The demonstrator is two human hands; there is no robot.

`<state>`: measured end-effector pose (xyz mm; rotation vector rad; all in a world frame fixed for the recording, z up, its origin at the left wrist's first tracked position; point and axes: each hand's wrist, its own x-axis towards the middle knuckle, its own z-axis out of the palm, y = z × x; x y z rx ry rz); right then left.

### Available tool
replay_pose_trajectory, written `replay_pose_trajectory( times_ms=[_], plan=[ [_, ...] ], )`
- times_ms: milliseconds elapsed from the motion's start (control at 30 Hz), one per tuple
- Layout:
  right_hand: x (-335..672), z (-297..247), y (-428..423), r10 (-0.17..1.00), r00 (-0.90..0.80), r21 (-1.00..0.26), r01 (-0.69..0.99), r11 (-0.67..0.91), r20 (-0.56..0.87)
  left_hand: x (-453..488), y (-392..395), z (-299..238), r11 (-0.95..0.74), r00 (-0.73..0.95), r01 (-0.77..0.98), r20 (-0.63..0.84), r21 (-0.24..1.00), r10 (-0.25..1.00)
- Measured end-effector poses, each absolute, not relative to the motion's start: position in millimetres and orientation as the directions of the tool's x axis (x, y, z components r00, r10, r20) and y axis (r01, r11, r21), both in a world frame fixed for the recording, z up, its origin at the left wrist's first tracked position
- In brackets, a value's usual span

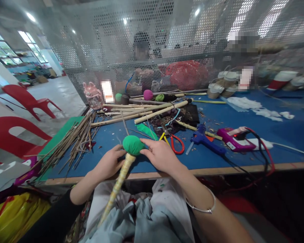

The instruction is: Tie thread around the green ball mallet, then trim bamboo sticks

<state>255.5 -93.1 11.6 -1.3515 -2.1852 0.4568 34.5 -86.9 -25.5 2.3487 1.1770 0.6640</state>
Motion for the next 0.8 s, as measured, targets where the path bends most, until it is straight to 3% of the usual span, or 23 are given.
replay_pose_trajectory(
  times_ms=[100,200,300,367,467,567,633,800],
  plan=[
    [254,28,-102,0.861,-0.392,-0.5,0.702,0.507,0.323,38,-89,-26,-0.553,0.483,0.547,0.303,0.629,0.822],
    [249,43,-107,0.843,-0.417,-0.466,0.703,0.537,0.341,40,-94,-26,-0.519,0.421,0.377,0.357,0.767,0.834],
    [241,55,-108,0.836,-0.426,-0.436,0.716,0.545,0.345,39,-97,-28,-0.319,0.35,0.125,0.259,0.94,0.9],
    [234,63,-106,0.833,-0.42,-0.423,0.723,0.547,0.359,38,-98,-32,-0.115,0.298,-0.076,0.133,0.99,0.945],
    [224,71,-103,0.822,-0.423,-0.416,0.716,0.561,0.38,39,-98,-38,0.079,0.223,-0.37,0.006,0.926,0.975],
    [214,77,-101,0.8,-0.451,-0.435,0.675,0.596,0.396,47,-97,-37,0.133,0.162,-0.614,-0.041,0.778,0.986],
    [209,79,-101,0.791,-0.459,-0.453,0.651,0.61,0.405,53,-97,-33,0.133,0.147,-0.674,-0.045,0.726,0.988],
    [207,79,-101,0.804,-0.449,-0.509,0.622,0.595,0.39,57,-104,-23,0.153,0.257,-0.643,0.023,0.75,0.966]
  ],
)
